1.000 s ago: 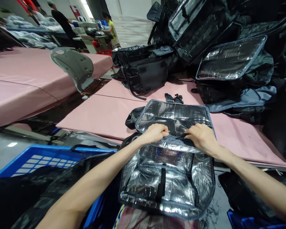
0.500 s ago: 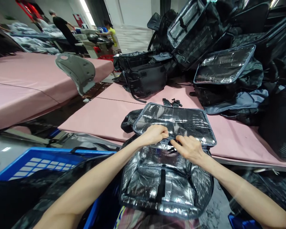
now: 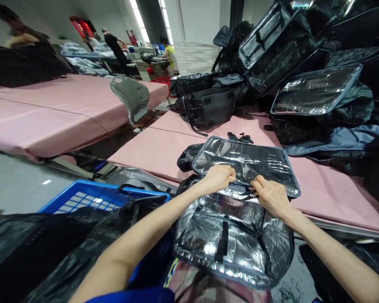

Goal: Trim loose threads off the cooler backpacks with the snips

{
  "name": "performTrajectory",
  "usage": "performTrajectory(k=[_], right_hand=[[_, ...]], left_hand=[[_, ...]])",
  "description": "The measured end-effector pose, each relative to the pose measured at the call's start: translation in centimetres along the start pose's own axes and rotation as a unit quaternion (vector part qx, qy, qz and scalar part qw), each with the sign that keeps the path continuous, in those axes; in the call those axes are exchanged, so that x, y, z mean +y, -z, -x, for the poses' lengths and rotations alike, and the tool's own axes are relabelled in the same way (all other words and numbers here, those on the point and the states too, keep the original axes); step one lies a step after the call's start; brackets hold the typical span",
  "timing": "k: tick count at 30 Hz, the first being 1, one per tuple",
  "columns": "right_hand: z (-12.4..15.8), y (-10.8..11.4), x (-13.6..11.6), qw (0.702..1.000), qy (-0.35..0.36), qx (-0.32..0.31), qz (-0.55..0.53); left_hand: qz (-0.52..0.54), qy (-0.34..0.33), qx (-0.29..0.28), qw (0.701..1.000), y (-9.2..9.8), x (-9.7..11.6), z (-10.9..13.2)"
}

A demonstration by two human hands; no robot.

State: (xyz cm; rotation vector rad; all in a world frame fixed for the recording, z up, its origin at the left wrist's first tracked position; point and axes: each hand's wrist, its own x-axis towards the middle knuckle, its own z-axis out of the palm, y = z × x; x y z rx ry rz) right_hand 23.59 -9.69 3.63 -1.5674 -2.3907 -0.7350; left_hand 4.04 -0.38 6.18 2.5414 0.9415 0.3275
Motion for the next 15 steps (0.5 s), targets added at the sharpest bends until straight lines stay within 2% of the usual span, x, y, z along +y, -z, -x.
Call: performTrajectory(k=[2, 4, 6, 7, 9, 12, 13, 15], right_hand=[[0.3, -0.1, -0.9, 0.996, 0.051, 0.071, 0.003], [0.7, 0.1, -2.0, 0.988, 0.090, 0.122, -0.018], [1.0, 0.2, -3.0, 0.984, 0.106, 0.139, -0.041], [1.0, 0.3, -3.5, 0.983, 0.108, 0.142, -0.050], [0.8, 0.2, -4.2, 0.982, 0.109, 0.142, -0.059], [0.3, 0.0, -4.8, 0.981, 0.118, 0.140, -0.067], [0.2, -0.1, -4.9, 0.980, 0.122, 0.139, -0.068], [0.1, -0.2, -4.9, 0.978, 0.130, 0.145, -0.070]], left_hand=[[-0.017, -0.015, 0.066, 0.998, -0.9, 0.6, 2.3], [0.017, 0.010, 0.139, 0.990, -2.4, 1.2, 5.1], [0.117, 0.088, 0.184, 0.972, -4.2, 1.6, 7.4], [0.187, 0.144, 0.191, 0.953, -5.0, 1.7, 8.2], [0.339, 0.254, 0.195, 0.885, -6.2, 1.6, 8.8], [0.518, 0.361, 0.181, 0.754, -6.8, 1.1, 8.3], [0.553, 0.383, 0.166, 0.721, -6.7, 0.9, 8.1], [0.595, 0.415, 0.133, 0.675, -6.4, 0.7, 7.7]])
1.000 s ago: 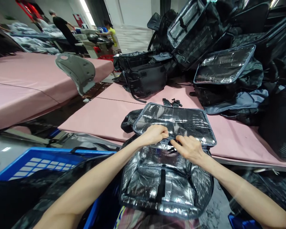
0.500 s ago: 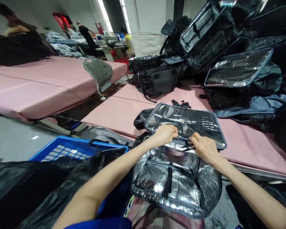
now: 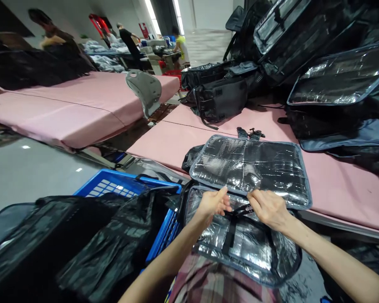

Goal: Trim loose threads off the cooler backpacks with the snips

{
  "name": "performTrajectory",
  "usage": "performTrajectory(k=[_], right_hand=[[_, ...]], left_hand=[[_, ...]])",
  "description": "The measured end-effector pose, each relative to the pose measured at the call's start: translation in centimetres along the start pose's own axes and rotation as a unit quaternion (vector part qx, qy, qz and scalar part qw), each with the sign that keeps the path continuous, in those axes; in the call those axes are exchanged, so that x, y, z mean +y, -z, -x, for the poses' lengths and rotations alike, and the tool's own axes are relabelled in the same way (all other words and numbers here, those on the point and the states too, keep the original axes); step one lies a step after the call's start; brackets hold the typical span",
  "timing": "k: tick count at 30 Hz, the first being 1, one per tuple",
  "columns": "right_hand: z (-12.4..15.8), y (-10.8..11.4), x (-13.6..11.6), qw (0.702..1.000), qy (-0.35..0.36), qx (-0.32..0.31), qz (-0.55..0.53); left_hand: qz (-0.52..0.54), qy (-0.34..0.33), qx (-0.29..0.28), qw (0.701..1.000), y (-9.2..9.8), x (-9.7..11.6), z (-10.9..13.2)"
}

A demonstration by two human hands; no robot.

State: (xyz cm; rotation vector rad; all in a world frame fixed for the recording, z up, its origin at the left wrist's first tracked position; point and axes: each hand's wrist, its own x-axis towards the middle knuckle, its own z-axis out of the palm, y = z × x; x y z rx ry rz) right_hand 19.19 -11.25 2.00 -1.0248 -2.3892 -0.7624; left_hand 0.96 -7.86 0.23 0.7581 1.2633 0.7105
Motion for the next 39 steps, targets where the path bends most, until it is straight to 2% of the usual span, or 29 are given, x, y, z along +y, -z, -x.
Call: performTrajectory(k=[2, 6, 10, 13, 15, 17, 22, 29, 39], right_hand=[[0.0, 0.0, 0.0, 1.000, 0.008, 0.006, -0.001], [0.3, -0.3, -0.1, 1.000, 0.022, 0.007, -0.006], [0.4, -0.4, 0.2, 1.000, 0.013, -0.003, -0.016], [-0.2, 0.2, 1.9, 0.993, -0.066, -0.071, -0.061], [-0.9, 0.8, 3.3, 0.976, -0.129, -0.138, -0.109], [-1.6, 1.2, 4.6, 0.960, -0.153, -0.182, -0.146], [-2.9, 0.6, 5.4, 0.955, -0.118, -0.223, -0.156], [-3.1, 0.1, 5.5, 0.956, -0.095, -0.217, -0.176], [-3.1, 0.3, 5.6, 0.961, -0.066, -0.225, -0.146]], left_hand=[[0.027, 0.015, -0.004, 1.000, -0.1, 0.4, 0.0], [0.045, 0.003, -0.027, 0.999, -0.4, 0.9, 0.1], [0.080, -0.002, -0.011, 0.997, -0.9, 0.6, -0.6], [0.120, -0.051, -0.010, 0.991, -1.1, -0.1, -1.4], [0.125, -0.077, -0.011, 0.989, -1.3, -0.5, -1.8], [0.120, -0.093, -0.007, 0.988, -1.4, -0.8, -2.1], [0.110, -0.108, 0.001, 0.988, -1.5, -1.1, -2.2], [0.093, -0.116, 0.004, 0.989, -1.4, -1.5, -2.3], [0.082, -0.132, 0.002, 0.988, -1.2, -2.2, -2.4]])
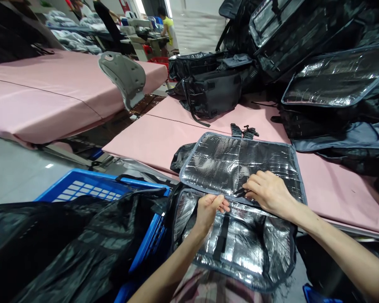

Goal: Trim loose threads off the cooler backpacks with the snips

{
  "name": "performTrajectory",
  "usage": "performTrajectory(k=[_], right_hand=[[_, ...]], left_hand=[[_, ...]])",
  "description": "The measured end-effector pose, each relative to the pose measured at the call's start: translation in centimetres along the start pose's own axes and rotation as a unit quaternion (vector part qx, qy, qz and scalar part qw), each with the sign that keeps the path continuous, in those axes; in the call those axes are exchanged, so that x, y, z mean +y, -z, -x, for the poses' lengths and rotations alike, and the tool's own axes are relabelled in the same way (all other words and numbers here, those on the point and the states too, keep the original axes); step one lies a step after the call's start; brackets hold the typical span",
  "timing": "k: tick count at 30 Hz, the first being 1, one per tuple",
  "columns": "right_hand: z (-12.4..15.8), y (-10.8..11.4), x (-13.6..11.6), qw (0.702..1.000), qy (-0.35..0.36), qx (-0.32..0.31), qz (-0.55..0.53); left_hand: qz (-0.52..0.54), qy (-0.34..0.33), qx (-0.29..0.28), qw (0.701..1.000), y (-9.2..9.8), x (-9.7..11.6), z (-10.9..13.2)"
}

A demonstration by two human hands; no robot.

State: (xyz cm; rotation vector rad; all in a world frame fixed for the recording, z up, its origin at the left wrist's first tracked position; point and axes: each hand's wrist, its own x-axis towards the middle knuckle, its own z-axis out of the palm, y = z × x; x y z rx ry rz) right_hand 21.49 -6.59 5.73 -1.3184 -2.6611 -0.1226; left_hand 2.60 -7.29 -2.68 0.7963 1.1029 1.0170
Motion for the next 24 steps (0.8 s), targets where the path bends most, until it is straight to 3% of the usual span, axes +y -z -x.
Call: performTrajectory(k=[8, 24], right_hand=[[0.5, 0.1, 1.5, 0.985, 0.003, -0.045, -0.168], [-0.1, 0.3, 0.9, 0.981, 0.011, -0.044, -0.189]], left_hand=[[-0.017, -0.008, -0.015, 1.000, -0.1, 0.3, 0.8], [-0.016, -0.033, -0.033, 0.999, 0.4, -0.5, 1.2]])
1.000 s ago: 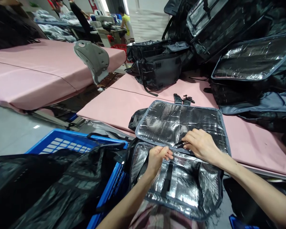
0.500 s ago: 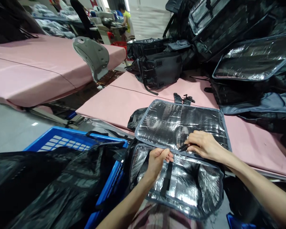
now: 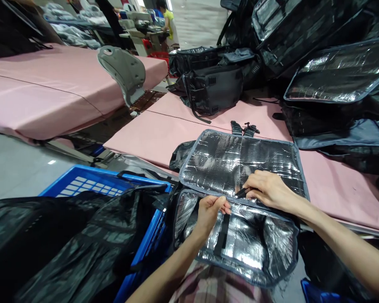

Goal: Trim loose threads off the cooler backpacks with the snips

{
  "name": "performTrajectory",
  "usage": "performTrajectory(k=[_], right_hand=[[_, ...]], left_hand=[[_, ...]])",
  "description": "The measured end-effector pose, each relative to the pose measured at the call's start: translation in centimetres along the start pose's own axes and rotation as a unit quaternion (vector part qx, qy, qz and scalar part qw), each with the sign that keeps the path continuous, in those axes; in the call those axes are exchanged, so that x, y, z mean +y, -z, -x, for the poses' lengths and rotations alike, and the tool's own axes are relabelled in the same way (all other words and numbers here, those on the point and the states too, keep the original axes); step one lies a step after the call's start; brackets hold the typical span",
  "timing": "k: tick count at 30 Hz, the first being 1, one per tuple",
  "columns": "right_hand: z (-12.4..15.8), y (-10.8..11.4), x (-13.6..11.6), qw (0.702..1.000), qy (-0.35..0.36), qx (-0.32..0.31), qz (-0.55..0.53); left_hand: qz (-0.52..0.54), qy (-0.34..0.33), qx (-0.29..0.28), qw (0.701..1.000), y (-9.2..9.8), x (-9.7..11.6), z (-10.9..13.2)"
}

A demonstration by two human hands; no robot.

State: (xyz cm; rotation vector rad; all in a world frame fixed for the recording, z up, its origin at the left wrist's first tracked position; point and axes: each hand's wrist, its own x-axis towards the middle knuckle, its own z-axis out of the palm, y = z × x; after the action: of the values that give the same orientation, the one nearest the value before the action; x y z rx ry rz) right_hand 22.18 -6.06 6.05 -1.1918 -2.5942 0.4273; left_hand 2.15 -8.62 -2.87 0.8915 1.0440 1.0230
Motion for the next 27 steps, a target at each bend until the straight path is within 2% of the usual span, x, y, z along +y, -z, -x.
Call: performTrajectory(k=[5, 9, 15, 21, 25, 27], right_hand=[[-0.1, 0.4, 0.0, 0.998, -0.007, -0.033, -0.054], [-0.4, 0.2, 0.1, 0.997, 0.001, -0.031, -0.073], [-0.8, -0.5, -0.1, 0.999, 0.022, -0.025, -0.022], [1.4, 0.5, -0.1, 0.999, -0.009, -0.001, 0.049], [3.3, -0.1, -0.2, 0.995, -0.024, 0.003, 0.093], [3.8, -0.8, 0.1, 0.994, -0.044, 0.007, 0.101]], left_hand=[[-0.014, -0.006, -0.001, 1.000, -0.1, 0.0, 0.2], [-0.014, -0.005, -0.002, 1.000, -0.2, 0.1, 0.2], [0.001, 0.001, 0.004, 1.000, -0.2, 0.1, 0.3], [-0.005, 0.008, 0.002, 1.000, -0.5, 0.6, 0.1], [-0.094, 0.046, -0.016, 0.994, -0.4, 1.9, -0.2], [-0.202, 0.005, -0.038, 0.979, -0.2, 3.0, -0.6]])
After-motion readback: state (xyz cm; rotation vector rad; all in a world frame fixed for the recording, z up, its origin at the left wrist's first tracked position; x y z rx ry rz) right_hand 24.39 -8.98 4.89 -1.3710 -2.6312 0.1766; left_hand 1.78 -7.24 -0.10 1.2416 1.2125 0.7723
